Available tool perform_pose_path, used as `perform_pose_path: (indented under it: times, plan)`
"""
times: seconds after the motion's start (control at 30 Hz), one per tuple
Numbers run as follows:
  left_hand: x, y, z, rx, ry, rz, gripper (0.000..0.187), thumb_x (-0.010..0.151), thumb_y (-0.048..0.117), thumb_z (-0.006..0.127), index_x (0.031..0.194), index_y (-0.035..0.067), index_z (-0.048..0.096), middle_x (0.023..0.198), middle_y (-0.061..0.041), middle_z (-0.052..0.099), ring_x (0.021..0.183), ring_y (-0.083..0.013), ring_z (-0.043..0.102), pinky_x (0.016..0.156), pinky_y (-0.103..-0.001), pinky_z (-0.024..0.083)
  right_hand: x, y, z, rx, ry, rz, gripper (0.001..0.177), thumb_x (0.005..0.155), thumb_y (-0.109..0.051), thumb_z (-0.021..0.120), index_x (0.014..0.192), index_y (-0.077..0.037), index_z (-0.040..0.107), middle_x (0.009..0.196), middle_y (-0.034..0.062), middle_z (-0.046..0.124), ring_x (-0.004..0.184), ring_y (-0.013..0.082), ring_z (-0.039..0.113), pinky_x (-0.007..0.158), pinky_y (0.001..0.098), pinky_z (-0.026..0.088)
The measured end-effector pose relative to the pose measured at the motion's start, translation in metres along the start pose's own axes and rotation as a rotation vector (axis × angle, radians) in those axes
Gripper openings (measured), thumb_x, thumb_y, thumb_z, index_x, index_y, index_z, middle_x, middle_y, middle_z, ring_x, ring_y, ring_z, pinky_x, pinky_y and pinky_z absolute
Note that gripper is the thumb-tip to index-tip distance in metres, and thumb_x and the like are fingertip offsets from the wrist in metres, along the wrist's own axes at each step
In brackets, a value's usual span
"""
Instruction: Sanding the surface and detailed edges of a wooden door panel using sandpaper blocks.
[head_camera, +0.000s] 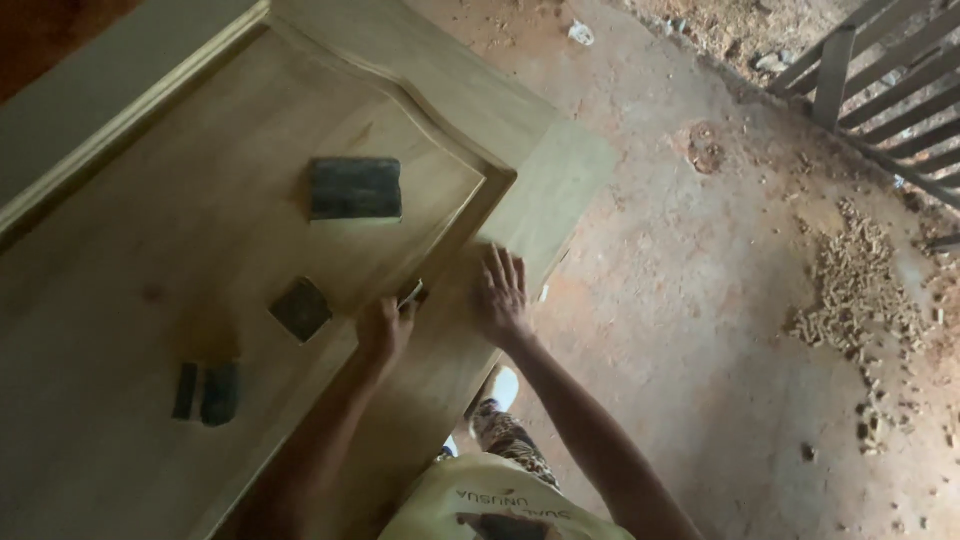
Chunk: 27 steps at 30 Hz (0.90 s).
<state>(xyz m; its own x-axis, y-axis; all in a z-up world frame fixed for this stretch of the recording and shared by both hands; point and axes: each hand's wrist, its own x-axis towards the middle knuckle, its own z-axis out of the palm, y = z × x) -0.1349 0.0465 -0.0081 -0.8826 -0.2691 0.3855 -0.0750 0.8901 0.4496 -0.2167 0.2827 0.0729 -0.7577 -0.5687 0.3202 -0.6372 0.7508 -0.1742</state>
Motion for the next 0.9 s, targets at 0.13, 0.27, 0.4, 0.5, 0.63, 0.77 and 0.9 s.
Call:
perform_pose_path:
  times: [0.13, 0.27, 0.4, 0.5, 0.63, 0.77, 0.9]
  plan:
    - [0.035, 0.023, 0.044, 0.011, 0.078, 0.039, 0.036, 0.072, 0.036, 0.087, 0.062, 0.008, 0.067, 0.054, -0.012, 0.063, 0.052, -0.0333, 0.068, 0.046, -0.041, 0.053, -0.003, -0.003, -0.009, -0.047, 0.011, -0.056, 0.054, 0.086, -0.011, 0.058, 0.139, 0.0, 0.056, 0.167, 0.0245, 0.026, 0.155, 0.0435, 0.023, 0.125, 0.0582, 0.015]
    - [0.094, 0.064, 0.16, -0.257, 0.119, -0.102, 0.027, 0.083, 0.025, 0.081, 0.081, 0.001, 0.068, 0.074, -0.016, 0.066, 0.074, -0.0353, 0.068, 0.068, -0.042, 0.051, 0.006, -0.014, -0.037, 0.124, 0.1, -0.015, 0.042, 0.095, -0.005, 0.049, 0.135, 0.0, 0.059, 0.155, 0.026, 0.042, 0.149, 0.0439, 0.034, 0.125, 0.0553, 0.021]
    - [0.164, 0.119, 0.179, -0.91, -0.083, -0.421, 0.067, 0.105, 0.012, 0.054, 0.147, -0.026, 0.019, 0.145, -0.056, 0.032, 0.14, -0.0631, 0.033, 0.122, -0.064, 0.025, 0.007, -0.027, -0.028, 0.386, 0.228, 0.339, 0.042, 0.105, -0.009, 0.035, 0.142, -0.003, 0.054, 0.155, 0.0139, 0.042, 0.146, 0.0239, 0.04, 0.123, 0.0369, 0.026]
    - [0.206, 0.114, 0.171, -0.072, 0.073, 0.019, 0.024, 0.074, 0.033, 0.077, 0.083, 0.011, 0.071, 0.074, -0.013, 0.07, 0.065, -0.0325, 0.072, 0.059, -0.045, 0.056, 0.004, -0.003, -0.019, 0.37, 0.191, 0.09, 0.053, 0.094, -0.02, 0.061, 0.143, -0.004, 0.048, 0.156, 0.0223, 0.039, 0.146, 0.04, 0.04, 0.125, 0.0549, 0.02]
    - [0.225, 0.129, 0.191, -0.084, 0.048, -0.085, 0.022, 0.073, 0.034, 0.072, 0.069, 0.013, 0.068, 0.063, -0.01, 0.068, 0.059, -0.0311, 0.071, 0.049, -0.043, 0.052, 0.001, 0.01, 0.0, 0.239, 0.227, 0.045, 0.054, 0.08, 0.001, 0.068, 0.132, 0.006, 0.053, 0.136, 0.0356, 0.05, 0.124, 0.0536, 0.052, 0.116, 0.0619, 0.033]
    - [0.196, 0.112, 0.172, -0.141, 0.15, 0.014, 0.022, 0.073, 0.03, 0.072, 0.066, 0.009, 0.067, 0.06, -0.014, 0.064, 0.055, -0.0323, 0.067, 0.046, -0.042, 0.047, 0.005, 0.005, -0.011, 0.275, 0.179, 0.043, 0.046, 0.095, -0.017, 0.058, 0.14, -0.007, 0.052, 0.154, 0.0259, 0.04, 0.138, 0.0426, 0.046, 0.124, 0.0602, 0.018]
    - [0.15, 0.083, 0.178, -0.12, 0.114, -0.052, 0.033, 0.084, 0.035, 0.077, 0.085, 0.003, 0.068, 0.068, -0.013, 0.066, 0.051, -0.0329, 0.058, 0.049, -0.043, 0.049, 0.003, 0.011, -0.028, 0.458, 0.092, -0.014, 0.059, 0.086, -0.015, 0.061, 0.141, -0.003, 0.044, 0.157, 0.0287, 0.031, 0.144, 0.0471, 0.032, 0.123, 0.0649, 0.016]
